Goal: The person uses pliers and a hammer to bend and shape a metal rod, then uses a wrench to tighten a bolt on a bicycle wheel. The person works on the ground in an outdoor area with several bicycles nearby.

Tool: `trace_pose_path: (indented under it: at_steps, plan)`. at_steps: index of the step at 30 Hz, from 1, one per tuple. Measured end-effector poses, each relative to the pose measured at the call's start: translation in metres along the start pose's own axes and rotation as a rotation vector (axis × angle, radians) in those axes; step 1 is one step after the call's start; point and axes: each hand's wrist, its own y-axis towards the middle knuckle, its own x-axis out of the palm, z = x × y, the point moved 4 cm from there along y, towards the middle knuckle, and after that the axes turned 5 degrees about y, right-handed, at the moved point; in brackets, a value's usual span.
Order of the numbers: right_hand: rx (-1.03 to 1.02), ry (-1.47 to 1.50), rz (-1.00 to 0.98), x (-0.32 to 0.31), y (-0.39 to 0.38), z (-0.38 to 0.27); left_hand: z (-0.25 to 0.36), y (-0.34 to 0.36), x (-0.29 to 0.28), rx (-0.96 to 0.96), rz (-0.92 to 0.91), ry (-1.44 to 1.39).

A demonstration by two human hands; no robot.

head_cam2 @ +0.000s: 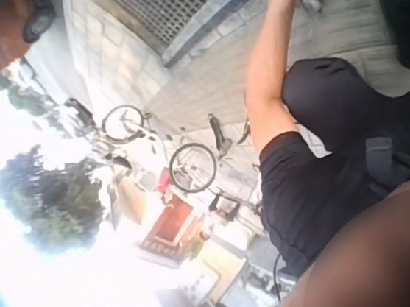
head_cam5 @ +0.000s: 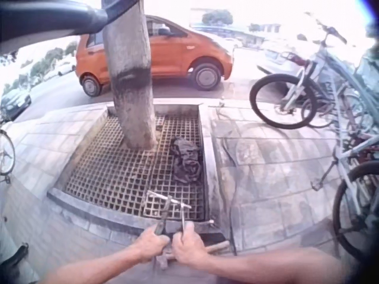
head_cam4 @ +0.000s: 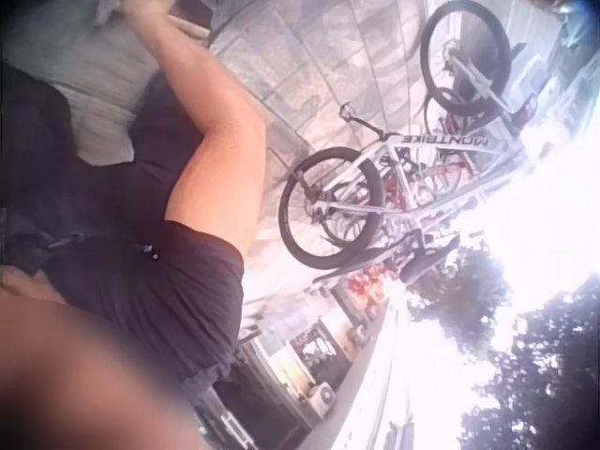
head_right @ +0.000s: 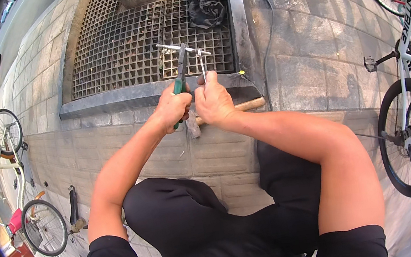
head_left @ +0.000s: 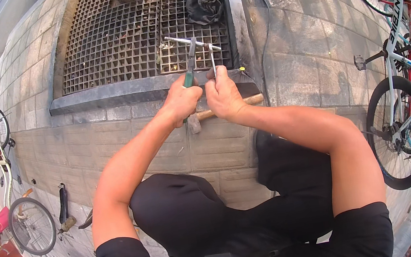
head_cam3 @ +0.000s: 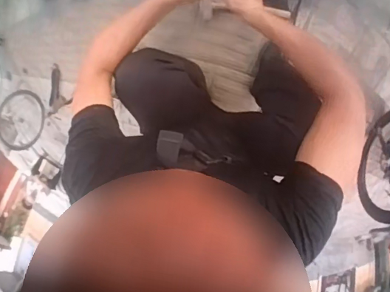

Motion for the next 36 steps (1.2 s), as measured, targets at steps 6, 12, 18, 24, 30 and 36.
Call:
trace_pose_path:
  at_steps: [6,12,18,24,30,36]
  plan:
    - [-0.356,-0.343,-0.057,-0.054,0.056,-0.006,0.008,-0.031,0.008,-0.004,-0.197,-0.317]
    - [-0.732,-0.718,-0.21,-0.092,0.103,-0.033,0.0,-0.034,-0.001,-0.017,-0.22,-0.304]
    - [-0.45,-0.582,-0.265,-0.075,0.096,-0.035,-0.014,-0.041,-0.006,-0.02,-0.246,-0.406]
    - [-0.511,-0.522,-0.218,-0.072,0.078,-0.058,-0.018,-0.047,-0.013,-0.008,-0.407,-0.607]
    - [-0.716,-0.499,-0.192,-0.091,0.06,-0.108,-0.011,-0.053,-0.017,0.111,-0.625,-0.69]
    - [-0.839,-0.381,-0.158,-0.092,0.049,-0.125,-0.009,-0.057,-0.018,0.125,-0.763,-0.795]
